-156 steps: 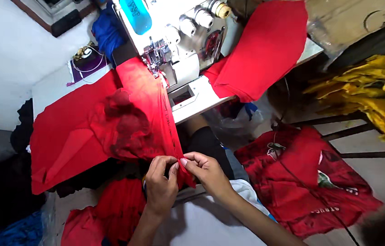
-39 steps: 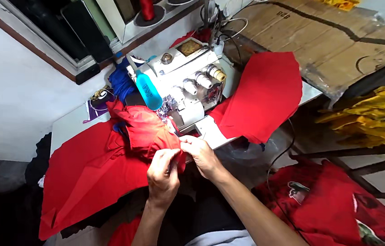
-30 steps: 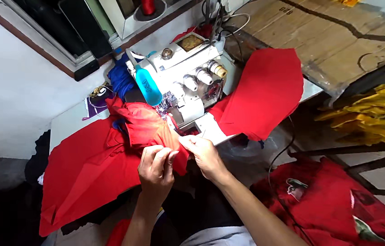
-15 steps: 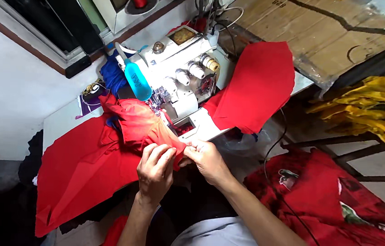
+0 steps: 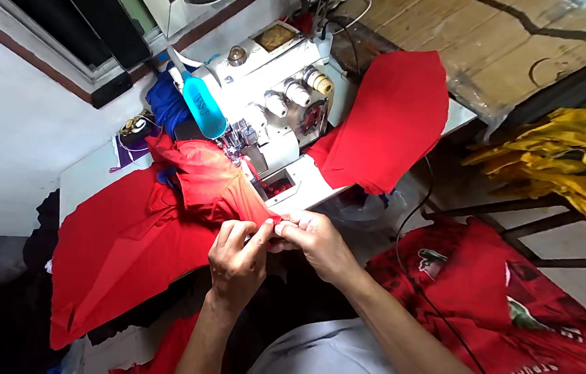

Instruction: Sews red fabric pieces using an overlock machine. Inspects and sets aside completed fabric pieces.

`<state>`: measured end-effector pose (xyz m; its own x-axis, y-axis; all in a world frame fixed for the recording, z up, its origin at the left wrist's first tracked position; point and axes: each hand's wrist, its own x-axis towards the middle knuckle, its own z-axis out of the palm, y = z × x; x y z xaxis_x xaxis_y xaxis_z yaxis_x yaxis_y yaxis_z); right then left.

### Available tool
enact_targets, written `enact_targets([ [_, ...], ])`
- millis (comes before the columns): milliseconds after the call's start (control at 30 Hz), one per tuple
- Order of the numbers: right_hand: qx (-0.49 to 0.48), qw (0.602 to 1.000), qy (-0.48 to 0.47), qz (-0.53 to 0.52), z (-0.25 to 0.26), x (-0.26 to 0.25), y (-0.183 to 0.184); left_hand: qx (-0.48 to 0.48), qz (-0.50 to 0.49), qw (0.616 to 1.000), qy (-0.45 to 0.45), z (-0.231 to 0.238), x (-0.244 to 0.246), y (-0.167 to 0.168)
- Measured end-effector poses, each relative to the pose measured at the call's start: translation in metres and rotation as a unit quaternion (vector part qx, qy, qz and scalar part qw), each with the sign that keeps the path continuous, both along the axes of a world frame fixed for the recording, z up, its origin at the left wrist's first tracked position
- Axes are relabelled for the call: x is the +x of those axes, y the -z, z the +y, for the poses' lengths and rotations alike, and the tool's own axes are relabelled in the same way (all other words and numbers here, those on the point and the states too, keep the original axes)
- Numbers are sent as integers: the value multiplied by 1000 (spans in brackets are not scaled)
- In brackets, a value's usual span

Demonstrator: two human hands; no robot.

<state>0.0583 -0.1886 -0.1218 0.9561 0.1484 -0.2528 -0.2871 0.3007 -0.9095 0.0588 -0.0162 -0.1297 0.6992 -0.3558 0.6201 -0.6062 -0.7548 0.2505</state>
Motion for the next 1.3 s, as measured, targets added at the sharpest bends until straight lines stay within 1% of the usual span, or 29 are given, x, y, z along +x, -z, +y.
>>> enact_targets([
  [67,-13,1000,-2,-5,0,6,-4,-9,14,1000,0,-3,-4,4],
  [100,-43,999,9,-11,2,10,-2,-25,39,999,-1,-5,-10,7],
  [133,-76,997,27,-21,2,13,4,-59,84,995,-3,-9,-19,11],
  [167,-104,993,49,-31,2,14,9,-111,153,982,-12,-15,-29,16],
  [200,-116,990,71,-32,2,13,13,-184,248,951,-23,-20,-37,20],
  [233,-106,990,87,-29,1,11,15,-288,359,887,-25,-23,-38,22],
  [267,-81,991,100,-21,2,7,18,-420,444,792,-13,-24,-33,23],
  [300,-57,992,110,-15,3,3,20,-544,468,696,-3,-22,-25,24],
  [333,-37,992,118,-9,6,-1,21,-647,442,621,-1,-19,-14,23],
  [367,-19,992,125,-4,9,-3,21,-717,388,578,-25,-15,-2,17],
  [400,-3,991,130,0,11,-3,18,-743,334,575,-71,-12,10,9],
  [433,11,991,136,5,12,-1,15,-744,288,591,-117,-9,22,1],
  [467,22,990,142,12,14,2,13,-725,258,622,-142,-4,30,-4],
  [500,31,989,146,22,17,4,12,-689,243,665,-157,0,34,-8],
  [567,48,987,148,39,22,13,12,-590,227,754,-176,10,42,-12],
  [600,58,986,148,44,25,19,13,-541,211,792,-189,13,50,-14],
  [667,72,986,145,48,33,34,14,-451,186,848,-205,24,67,-19],
  [733,72,985,145,53,41,49,13,-384,166,882,-218,37,86,-19],
  [800,61,987,136,55,46,62,12,-362,169,890,-218,47,108,-22],
  [933,18,988,136,65,55,84,17,-388,163,883,-208,61,153,-20],
  [1033,11,984,164,72,59,90,19,-412,186,865,-218,67,165,-17],
  [1100,-8,987,152,53,57,86,22,-404,206,852,-262,73,145,-12],
  [1167,-58,991,108,48,50,79,20,-411,188,838,-305,77,107,4],
  [1233,-86,993,58,55,53,72,17,-410,191,829,-329,56,50,16],
  [1300,-76,996,23,40,64,68,14,-404,247,822,-316,23,4,19],
])
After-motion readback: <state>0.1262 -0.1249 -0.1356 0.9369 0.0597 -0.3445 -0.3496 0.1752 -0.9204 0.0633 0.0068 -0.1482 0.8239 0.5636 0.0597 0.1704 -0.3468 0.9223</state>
